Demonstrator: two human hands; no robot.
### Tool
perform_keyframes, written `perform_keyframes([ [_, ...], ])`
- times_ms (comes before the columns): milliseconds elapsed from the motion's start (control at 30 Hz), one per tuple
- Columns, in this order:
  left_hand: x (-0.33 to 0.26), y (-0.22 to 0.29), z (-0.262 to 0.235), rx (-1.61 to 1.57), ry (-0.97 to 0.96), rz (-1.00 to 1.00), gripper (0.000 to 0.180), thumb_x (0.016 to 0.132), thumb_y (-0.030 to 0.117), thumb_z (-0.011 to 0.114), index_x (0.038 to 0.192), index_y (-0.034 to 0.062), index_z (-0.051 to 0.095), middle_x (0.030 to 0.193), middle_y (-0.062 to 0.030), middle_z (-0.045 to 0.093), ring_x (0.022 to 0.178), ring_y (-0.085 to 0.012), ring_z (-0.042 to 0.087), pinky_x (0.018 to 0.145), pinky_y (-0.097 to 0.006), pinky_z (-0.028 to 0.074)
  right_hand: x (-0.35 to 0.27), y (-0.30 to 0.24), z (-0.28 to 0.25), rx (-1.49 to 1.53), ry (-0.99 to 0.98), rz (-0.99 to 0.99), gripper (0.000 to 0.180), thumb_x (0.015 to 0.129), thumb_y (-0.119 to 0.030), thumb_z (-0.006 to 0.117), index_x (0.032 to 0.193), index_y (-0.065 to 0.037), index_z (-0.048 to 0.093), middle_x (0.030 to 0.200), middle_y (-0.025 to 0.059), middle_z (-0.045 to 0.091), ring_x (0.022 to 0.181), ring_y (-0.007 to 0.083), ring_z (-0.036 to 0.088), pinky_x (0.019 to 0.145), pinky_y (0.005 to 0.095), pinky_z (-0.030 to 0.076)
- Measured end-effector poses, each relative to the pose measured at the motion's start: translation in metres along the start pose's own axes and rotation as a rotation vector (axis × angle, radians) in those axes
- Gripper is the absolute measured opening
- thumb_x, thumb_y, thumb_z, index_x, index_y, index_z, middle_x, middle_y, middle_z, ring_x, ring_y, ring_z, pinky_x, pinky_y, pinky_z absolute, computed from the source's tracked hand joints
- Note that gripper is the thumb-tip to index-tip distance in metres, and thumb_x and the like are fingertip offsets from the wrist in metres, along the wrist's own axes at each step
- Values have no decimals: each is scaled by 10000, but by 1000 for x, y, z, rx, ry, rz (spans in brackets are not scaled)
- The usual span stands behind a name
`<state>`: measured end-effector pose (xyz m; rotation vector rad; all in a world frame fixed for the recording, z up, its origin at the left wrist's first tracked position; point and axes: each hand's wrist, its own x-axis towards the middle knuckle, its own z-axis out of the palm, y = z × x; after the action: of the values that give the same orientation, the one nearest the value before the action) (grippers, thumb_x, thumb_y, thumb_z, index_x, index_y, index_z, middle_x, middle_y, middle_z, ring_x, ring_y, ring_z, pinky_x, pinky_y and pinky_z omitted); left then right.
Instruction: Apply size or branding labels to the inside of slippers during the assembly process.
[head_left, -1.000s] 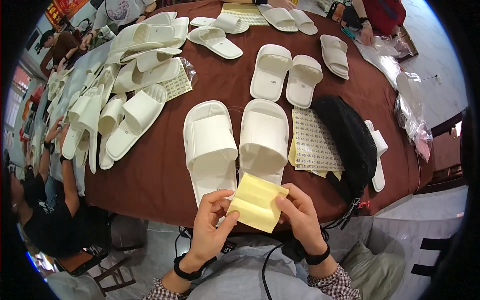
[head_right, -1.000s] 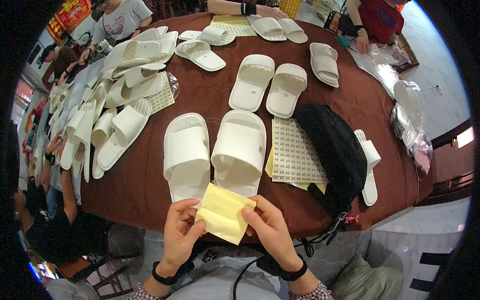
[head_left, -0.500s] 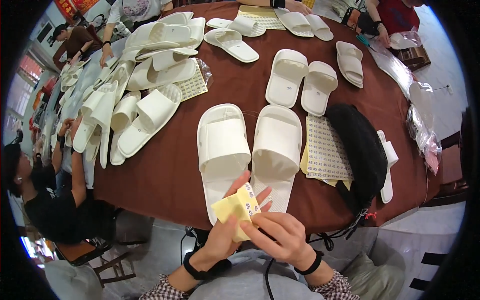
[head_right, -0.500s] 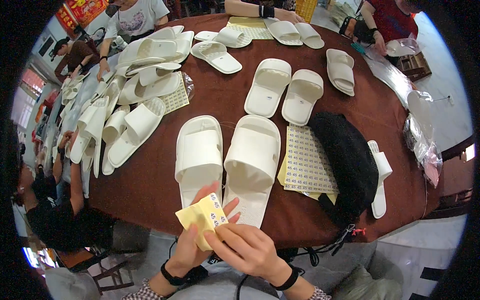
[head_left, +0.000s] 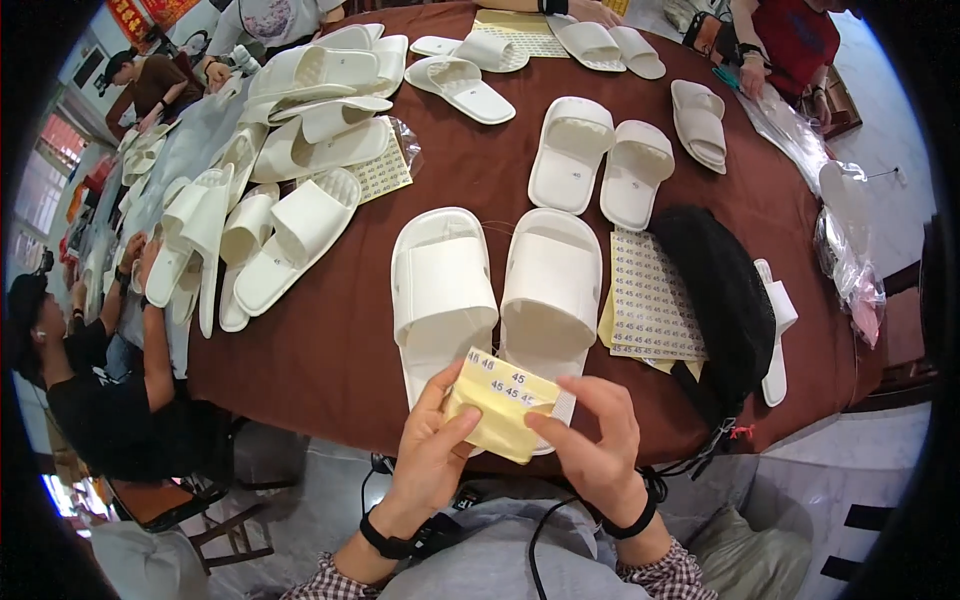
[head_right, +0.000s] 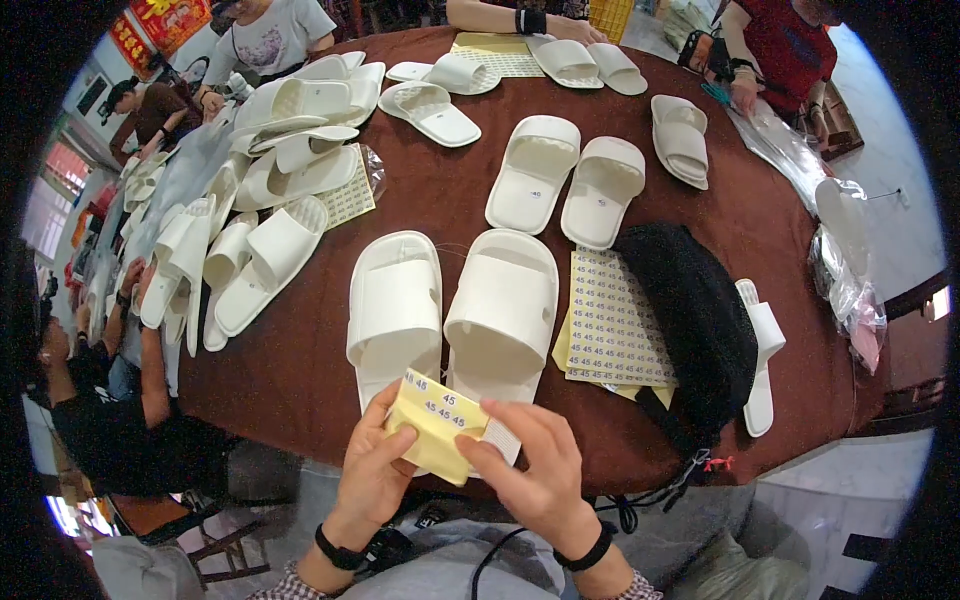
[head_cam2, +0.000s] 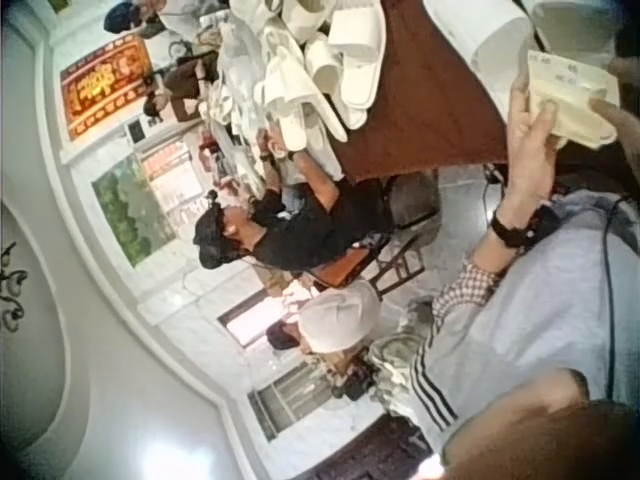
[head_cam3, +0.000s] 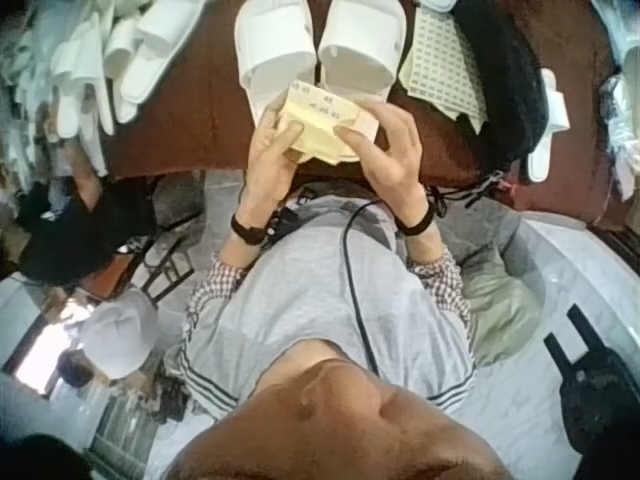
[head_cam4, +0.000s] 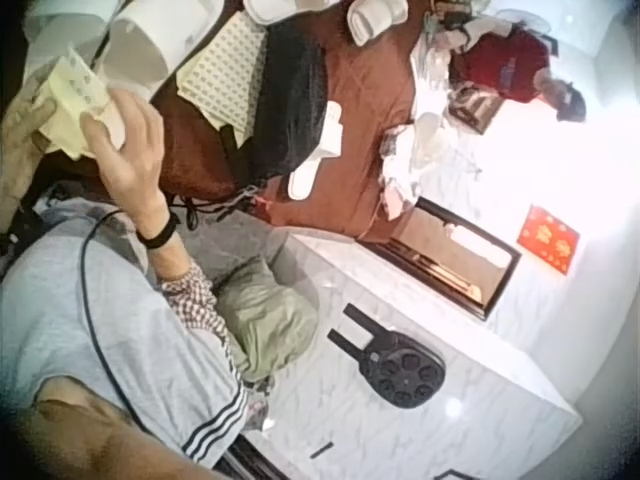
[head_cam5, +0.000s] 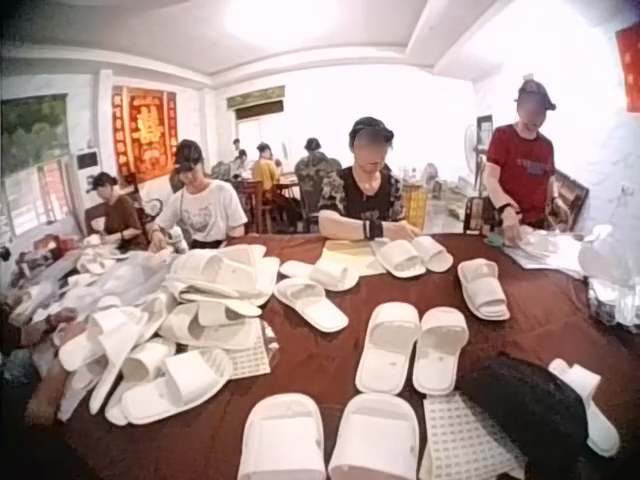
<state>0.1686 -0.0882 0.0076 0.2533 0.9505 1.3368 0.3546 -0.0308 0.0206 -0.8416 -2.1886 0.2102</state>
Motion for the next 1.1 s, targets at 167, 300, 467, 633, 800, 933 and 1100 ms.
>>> perform_keyframes([
  [167,1,8,3,187,-102,132,637,946,-47,597,1515,34,324,1290,-136,605,1159,-176,617,982,-306,523,-3,11,-9,344,-122,250,271,767,-26,725,1036,-52,736,1257,196,624,1055,320,671,884,395,559],
  [300,1,2,0,389,-132,169,560,923,-48,642,1446,14,453,1296,-108,583,1156,-159,599,991,-302,509,0,7,-9,742,-132,551,431,782,-42,765,1197,8,662,1289,196,607,1093,344,661,939,403,544],
  [467,-3,9,11,561,-186,198,549,909,-37,667,1422,-7,475,1350,-101,547,1242,-191,556,1040,-324,483,10,3,-8,472,-189,429,465,776,-22,781,1220,13,647,1203,171,643,1059,329,667,904,378,546],
  [633,5,9,-3,1275,-127,756,685,800,-21,727,1434,16,470,1232,-119,574,1096,-159,578,932,-299,477,0,5,-8,328,-148,416,314,721,4,767,1030,-33,729,968,87,694,887,260,644,768,356,518],
  [800,-12,11,-4,1086,56,574,669,867,68,716,1476,62,439,972,-95,609,778,-147,565,676,-269,466,1,10,-9,-87,-29,113,351,656,-58,757,1005,-99,759,980,33,684,824,184,612,722,325,468],
  [933,-8,6,4,198,-209,34,600,1004,108,573,1536,60,300,1009,-104,657,762,-122,601,676,-248,499,-2,9,-6,-125,-28,-61,393,655,-98,740,1045,-132,766,1026,0,676,830,155,604,730,312,455],
  [1100,-4,2,10,334,-70,192,417,997,27,573,1404,19,482,1074,-112,672,851,-138,661,779,-290,562,4,9,-2,-120,-110,-21,415,697,-65,711,1108,-117,750,1069,14,672,908,201,618,793,353,485],
])
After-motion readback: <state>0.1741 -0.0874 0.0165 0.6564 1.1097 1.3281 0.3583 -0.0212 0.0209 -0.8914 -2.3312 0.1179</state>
